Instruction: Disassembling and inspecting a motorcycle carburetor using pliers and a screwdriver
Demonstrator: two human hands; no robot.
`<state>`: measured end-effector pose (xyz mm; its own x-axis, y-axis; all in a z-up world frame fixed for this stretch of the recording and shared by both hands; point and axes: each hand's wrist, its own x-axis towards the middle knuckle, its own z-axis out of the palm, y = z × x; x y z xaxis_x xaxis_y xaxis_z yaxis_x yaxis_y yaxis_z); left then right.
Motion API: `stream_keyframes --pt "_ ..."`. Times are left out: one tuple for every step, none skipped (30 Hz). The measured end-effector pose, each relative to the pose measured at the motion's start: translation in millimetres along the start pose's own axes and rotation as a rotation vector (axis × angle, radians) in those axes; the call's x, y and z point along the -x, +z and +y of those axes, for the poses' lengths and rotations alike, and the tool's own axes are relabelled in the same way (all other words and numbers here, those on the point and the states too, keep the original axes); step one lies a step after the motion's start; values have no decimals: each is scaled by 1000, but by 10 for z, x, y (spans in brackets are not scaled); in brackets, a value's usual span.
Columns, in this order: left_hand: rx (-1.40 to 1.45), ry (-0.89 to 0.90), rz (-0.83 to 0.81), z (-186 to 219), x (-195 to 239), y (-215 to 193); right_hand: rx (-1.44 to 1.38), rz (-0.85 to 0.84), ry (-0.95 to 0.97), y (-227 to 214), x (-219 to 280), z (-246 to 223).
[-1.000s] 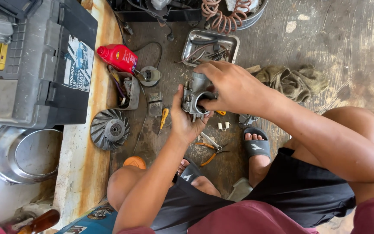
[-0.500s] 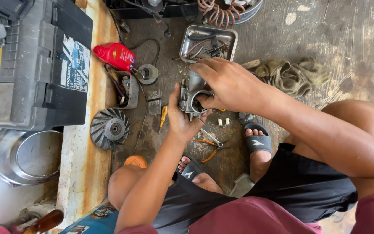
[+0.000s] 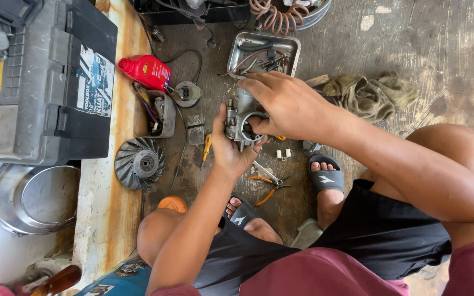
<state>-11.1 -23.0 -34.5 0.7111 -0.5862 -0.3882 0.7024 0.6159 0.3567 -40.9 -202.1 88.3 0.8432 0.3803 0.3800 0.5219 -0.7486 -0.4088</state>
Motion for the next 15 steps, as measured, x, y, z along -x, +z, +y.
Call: stream_keyframes --pt "2 0 2 -1 -11 -46 -1 -2 0 -47 -4 -14" --pt "-9 1 5 -1 -21 -92 -65 -29 2 -93 -9 -29" --pt "-21 3 6 2 -40 -131 -128 -54 4 -145 -18 -39" --pt "-20 5 5 37 20 10 -127 -55 2 -207 -45 -43" --pt "-44 -14 -17 73 85 146 -181 -96 2 -264 -73 -50" --pt "-68 -34 -39 109 150 281 -236 -137 2 -319 -99 -57" --pt "-67 -35 -38 115 166 268 -237 -139 3 -307 -94 -1" --pt "-112 -34 -35 121 183 254 -353 -142 32 -294 -88 55" --pt "-156 -31 -34 128 187 245 -466 -146 57 -287 -89 119" --pt "-154 -30 -36 151 229 325 -464 -148 56 -282 -56 166" --pt "-185 -38 -48 177 281 400 -551 -169 106 -273 -21 207" --pt "-216 -45 -61 204 335 474 -637 -191 155 -263 14 246" --pt "-215 -44 -62 219 292 373 -636 -192 154 -260 43 283" --pt "-325 -20 -46 234 250 270 -665 -204 177 -257 73 319" --pt "-433 6 -27 249 216 166 -695 -218 198 -252 97 353"
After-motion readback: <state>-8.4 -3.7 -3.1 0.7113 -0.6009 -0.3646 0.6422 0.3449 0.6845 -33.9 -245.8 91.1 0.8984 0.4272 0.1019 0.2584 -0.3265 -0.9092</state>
